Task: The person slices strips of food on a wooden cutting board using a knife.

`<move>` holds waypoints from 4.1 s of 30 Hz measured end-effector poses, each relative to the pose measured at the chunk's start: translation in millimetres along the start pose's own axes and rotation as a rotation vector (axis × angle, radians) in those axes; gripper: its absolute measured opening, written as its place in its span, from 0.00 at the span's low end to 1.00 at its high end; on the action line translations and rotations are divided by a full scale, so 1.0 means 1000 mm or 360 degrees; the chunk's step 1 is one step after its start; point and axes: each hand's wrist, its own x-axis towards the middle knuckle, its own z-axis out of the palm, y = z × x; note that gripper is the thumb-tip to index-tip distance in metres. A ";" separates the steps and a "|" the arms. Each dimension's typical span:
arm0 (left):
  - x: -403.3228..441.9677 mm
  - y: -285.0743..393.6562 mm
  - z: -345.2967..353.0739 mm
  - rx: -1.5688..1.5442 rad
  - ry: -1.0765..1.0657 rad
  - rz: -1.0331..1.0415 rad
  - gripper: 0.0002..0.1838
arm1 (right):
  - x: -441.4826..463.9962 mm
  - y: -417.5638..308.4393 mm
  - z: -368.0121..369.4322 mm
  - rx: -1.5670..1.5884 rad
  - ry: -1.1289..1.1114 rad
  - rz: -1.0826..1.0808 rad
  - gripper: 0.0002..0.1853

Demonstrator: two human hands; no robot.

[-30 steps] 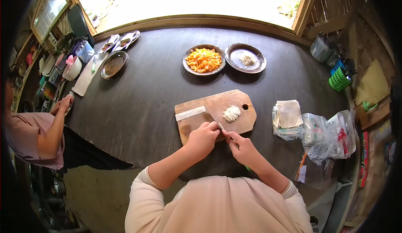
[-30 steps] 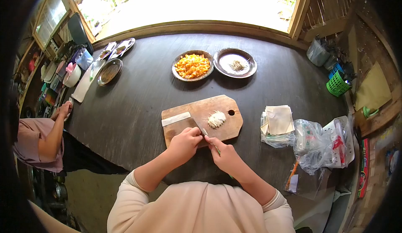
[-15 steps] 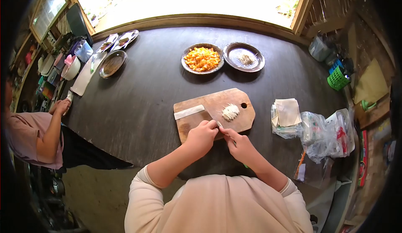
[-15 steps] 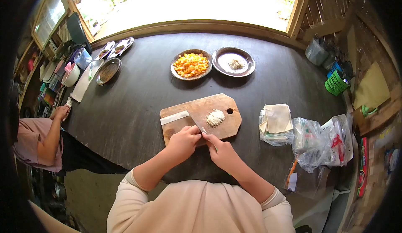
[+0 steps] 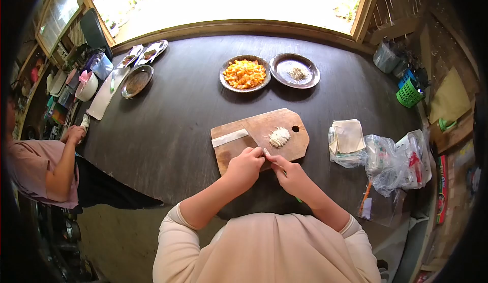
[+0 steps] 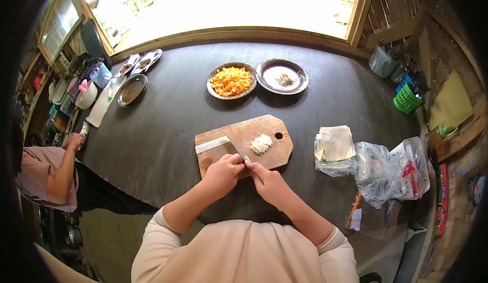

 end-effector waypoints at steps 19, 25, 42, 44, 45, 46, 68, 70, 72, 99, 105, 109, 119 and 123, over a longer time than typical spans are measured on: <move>0.000 0.000 0.002 -0.0058 0.0003 -0.0039 0.09 | -0.005 -0.010 -0.004 0.0008 -0.0060 0.0181 0.18; 0.000 -0.001 0.003 -0.0031 -0.0002 -0.0031 0.09 | 0.003 0.002 0.002 -0.0030 0.0001 0.0020 0.19; 0.002 -0.001 0.001 -0.0042 -0.0040 -0.0047 0.08 | -0.006 -0.012 -0.004 -0.0004 -0.0021 0.0170 0.18; 0.001 -0.001 0.000 -0.0071 -0.0043 -0.0040 0.08 | -0.007 -0.021 -0.007 -0.0014 -0.0086 0.0325 0.18; 0.001 -0.002 -0.001 -0.0072 -0.0046 -0.0042 0.08 | -0.005 -0.018 -0.005 -0.0011 -0.0088 0.0327 0.18; 0.001 -0.002 -0.001 -0.0056 -0.0038 -0.0033 0.07 | -0.003 -0.013 -0.002 0.0006 -0.0043 0.0225 0.18; 0.000 -0.003 0.003 -0.0093 -0.0007 -0.0014 0.08 | -0.004 -0.016 0.001 0.0101 -0.0041 0.0286 0.18; 0.000 -0.003 0.003 -0.0089 -0.0016 -0.0026 0.08 | -0.002 -0.015 0.000 0.0103 -0.0053 0.0295 0.18; 0.000 -0.003 0.003 -0.0088 -0.0033 -0.0032 0.07 | 0.000 -0.014 0.001 0.0110 -0.0058 0.0311 0.18; 0.000 -0.002 0.002 -0.0058 -0.0068 -0.0043 0.07 | 0.000 -0.003 0.003 -0.0046 -0.0005 0.0130 0.18; 0.001 -0.005 0.005 -0.0097 -0.0009 -0.0028 0.07 | -0.002 -0.007 0.004 -0.0026 0.0046 0.0019 0.18; 0.001 -0.003 0.000 -0.0103 -0.0030 -0.0047 0.07 | -0.003 -0.011 0.003 -0.0028 -0.0013 0.0181 0.18; 0.001 -0.006 0.002 -0.0147 -0.0042 -0.0037 0.07 | -0.005 -0.017 0.002 0.0002 -0.0048 0.0220 0.18; 0.001 -0.004 0.002 -0.0151 -0.0065 -0.0052 0.08 | -0.001 -0.010 0.005 -0.0007 0.0003 0.0149 0.18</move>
